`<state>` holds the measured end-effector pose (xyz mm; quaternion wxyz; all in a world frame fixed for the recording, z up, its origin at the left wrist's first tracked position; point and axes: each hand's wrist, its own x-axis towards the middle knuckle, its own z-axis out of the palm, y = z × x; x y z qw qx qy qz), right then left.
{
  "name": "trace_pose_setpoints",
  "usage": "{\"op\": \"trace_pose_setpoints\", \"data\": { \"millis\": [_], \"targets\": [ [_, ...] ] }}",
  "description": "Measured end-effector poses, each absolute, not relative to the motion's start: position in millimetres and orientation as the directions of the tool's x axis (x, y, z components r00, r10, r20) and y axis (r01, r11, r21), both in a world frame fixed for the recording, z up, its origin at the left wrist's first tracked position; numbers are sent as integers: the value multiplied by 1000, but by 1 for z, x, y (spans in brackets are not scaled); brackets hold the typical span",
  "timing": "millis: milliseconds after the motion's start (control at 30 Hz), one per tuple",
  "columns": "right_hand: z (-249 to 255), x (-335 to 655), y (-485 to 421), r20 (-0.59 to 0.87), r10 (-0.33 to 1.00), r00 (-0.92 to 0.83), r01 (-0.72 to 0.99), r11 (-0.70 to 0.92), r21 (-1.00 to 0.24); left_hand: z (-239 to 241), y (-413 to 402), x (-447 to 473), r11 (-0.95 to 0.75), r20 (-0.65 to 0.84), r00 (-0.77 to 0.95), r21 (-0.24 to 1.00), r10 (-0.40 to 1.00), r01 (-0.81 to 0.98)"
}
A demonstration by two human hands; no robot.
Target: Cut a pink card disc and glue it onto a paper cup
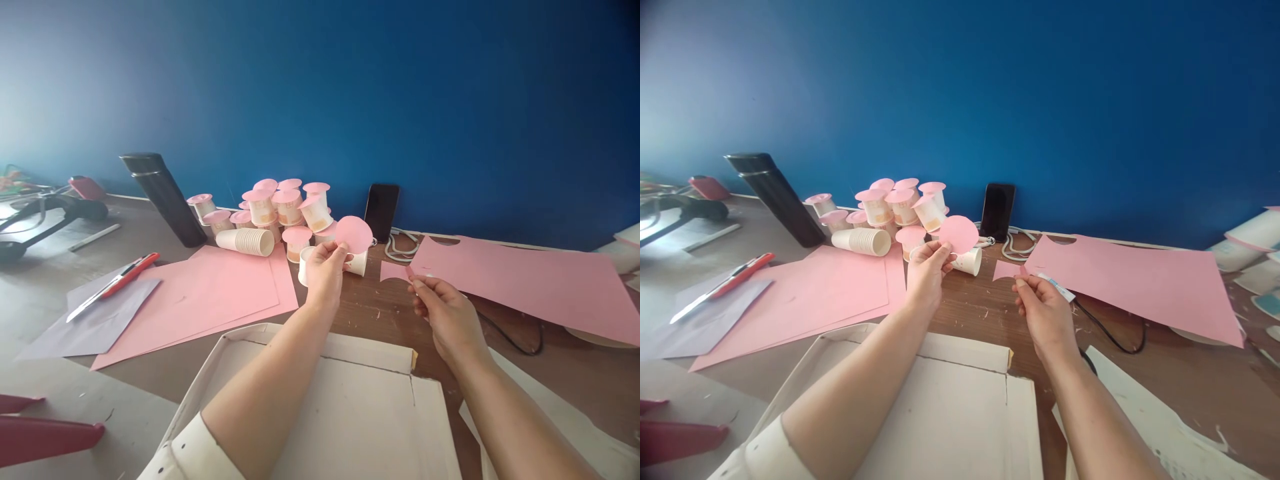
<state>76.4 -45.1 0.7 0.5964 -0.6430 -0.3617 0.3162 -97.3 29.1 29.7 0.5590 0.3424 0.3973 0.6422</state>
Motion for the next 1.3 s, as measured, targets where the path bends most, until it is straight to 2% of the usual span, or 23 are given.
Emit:
{"op": "trace_pose_setpoints", "data": {
  "millis": [100,200,467,633,767,900,1000,1167,1300],
  "targets": [
    [13,66,-35,41,872,488,189,-60,-980,28,31,-96,-93,8,-187,887,982,-452],
    [29,53,-19,-39,912,408,304,-176,-936,25,31,-96,-130,42,-204,887,978,-442],
    [20,24,17,-135,923,361,275,-243,-930,26,31,-97,-150,51,-237,894,970,-422],
    [12,30,17,-166,893,418,104,-229,-968,27,29,-97,-188,82,-245,874,966,-449],
    [16,51,10,-236,854,465,-159,-182,-970,25,29,-97,-207,98,-268,886,958,-415],
    [23,71,-4,-325,840,435,-441,-116,-890,25,29,-97,-188,70,-280,888,957,-419],
    [26,78,-14,-373,838,399,-589,-77,-804,25,29,-96,-168,55,-270,893,961,-418],
    [22,77,-23,-402,862,309,-732,-55,-680,23,29,-95,-162,47,-260,882,965,-443],
    [17,74,-21,-408,875,261,-764,-71,-642,27,29,-98,-198,72,-282,871,957,-450]
  ]
}}
